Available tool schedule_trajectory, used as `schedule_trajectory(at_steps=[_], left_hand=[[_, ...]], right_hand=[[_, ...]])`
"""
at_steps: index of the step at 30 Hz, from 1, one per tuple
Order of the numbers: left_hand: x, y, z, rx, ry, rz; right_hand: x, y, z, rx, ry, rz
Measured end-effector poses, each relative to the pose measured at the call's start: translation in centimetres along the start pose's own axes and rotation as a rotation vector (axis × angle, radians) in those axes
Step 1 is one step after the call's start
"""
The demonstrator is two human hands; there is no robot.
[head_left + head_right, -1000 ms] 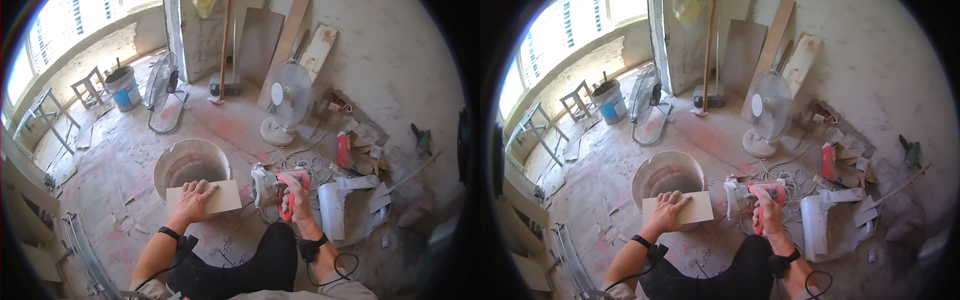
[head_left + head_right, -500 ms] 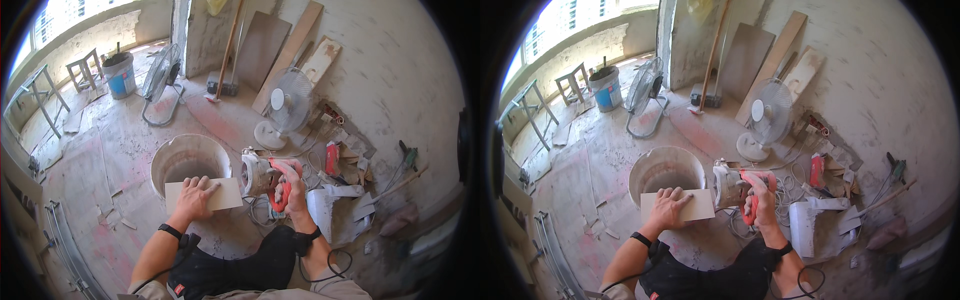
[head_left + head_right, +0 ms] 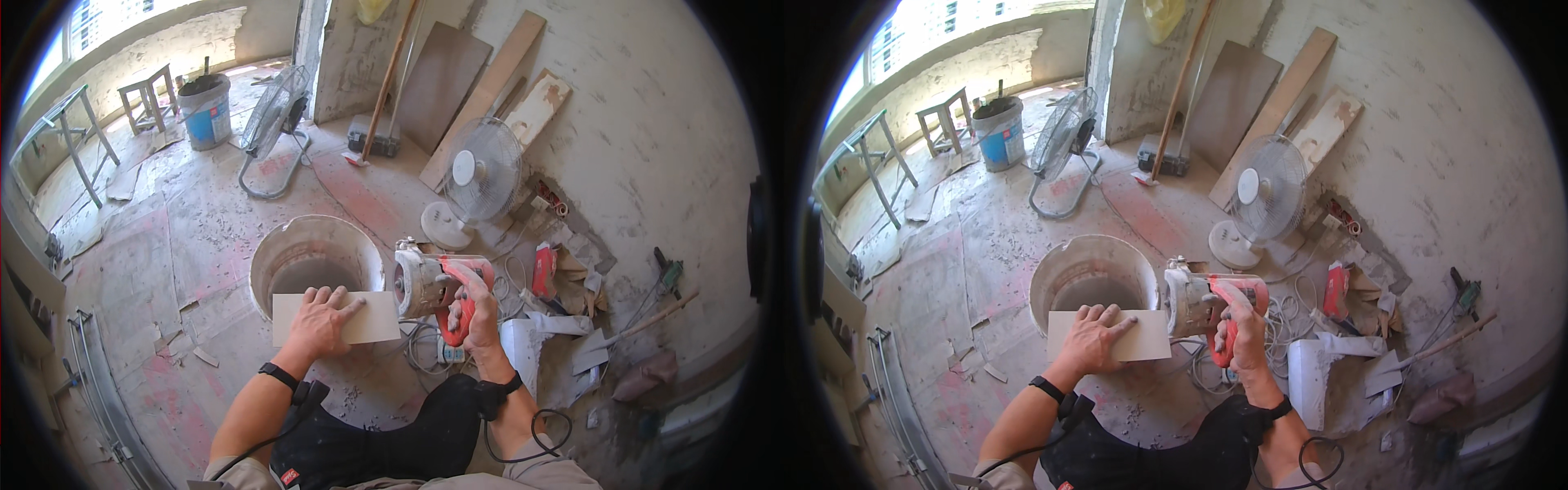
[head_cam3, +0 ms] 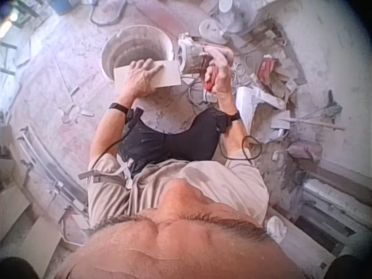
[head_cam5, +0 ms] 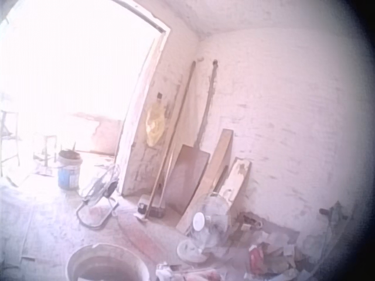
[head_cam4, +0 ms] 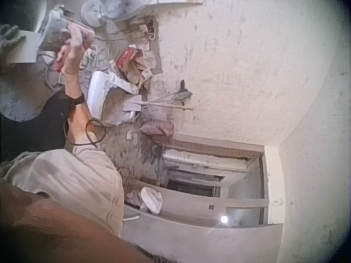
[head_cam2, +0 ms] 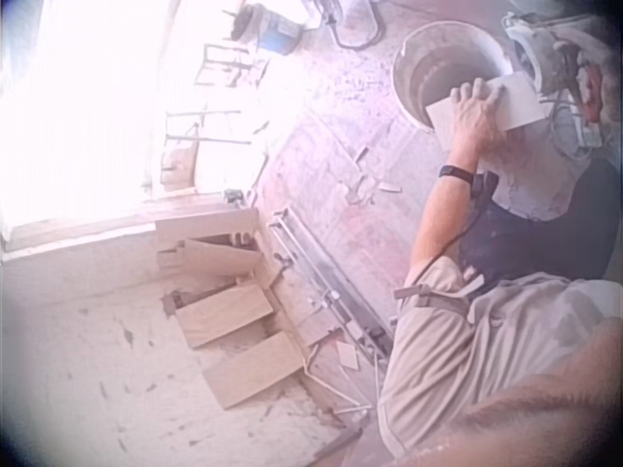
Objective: Measuring, cutting, and applying mortar to a tile to fit a specific space on a wall near a window.
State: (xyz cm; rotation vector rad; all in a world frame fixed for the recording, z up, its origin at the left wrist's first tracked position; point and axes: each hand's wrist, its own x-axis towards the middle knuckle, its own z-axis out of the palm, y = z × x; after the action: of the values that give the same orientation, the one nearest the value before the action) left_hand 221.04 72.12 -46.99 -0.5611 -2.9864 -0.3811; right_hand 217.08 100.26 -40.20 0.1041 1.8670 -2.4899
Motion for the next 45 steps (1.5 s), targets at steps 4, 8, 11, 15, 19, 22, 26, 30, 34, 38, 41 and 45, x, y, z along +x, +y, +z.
schedule_trajectory(at_steps=[4,8,11,15,19,22,26,30,34,38,41,45], left_hand=[[-0.1,0.2,-0.3,-0.012,-0.001,-0.013],[-0.2,-0.3,0.2,-0.008,0.032,0.005],[-0.3,-0.4,0.5,0.003,0.069,0.025],[-0.3,-0.4,0.2,-0.001,0.05,0.019],[-0.2,-0.2,0.2,-0.001,0.048,0.018],[-0.2,-0.3,0.1,-0.002,0.057,0.017],[-0.2,-0.1,-0.5,-0.023,-0.036,-0.012],[-0.2,-0.3,0.1,0.002,0.04,0.016],[-0.3,-0.3,0.2,0.007,0.043,0.011],[-0.3,-0.3,0.1,0.005,0.046,0.014],[-0.2,-0.2,-0.2,-0.004,0.041,0.011],[-0.3,-0.3,0.1,-0.001,0.056,0.017]], right_hand=[[0.1,0.1,-0.4,-0.017,-0.03,0.011],[0.2,0.2,-0.2,-0.02,-0.015,-0.013],[0.2,0.4,-0.4,-0.019,-0.012,-0.008],[0.2,0.4,-0.5,-0.023,-0.028,-0.024],[0.1,0.3,-0.5,-0.013,-0.04,-0.039],[0.2,0.3,-0.3,-0.015,-0.047,-0.055],[0.2,0.4,-0.2,-0.035,-0.038,-0.058],[0.1,0.4,-0.3,-0.037,-0.033,-0.046],[0.2,0.6,-0.4,-0.04,-0.036,-0.042],[0.2,0.4,-0.3,-0.046,-0.039,-0.044],[0.3,0.6,-0.8,-0.081,-0.055,-0.026],[0.5,1.0,-1.2,-0.109,-0.072,0.005]])
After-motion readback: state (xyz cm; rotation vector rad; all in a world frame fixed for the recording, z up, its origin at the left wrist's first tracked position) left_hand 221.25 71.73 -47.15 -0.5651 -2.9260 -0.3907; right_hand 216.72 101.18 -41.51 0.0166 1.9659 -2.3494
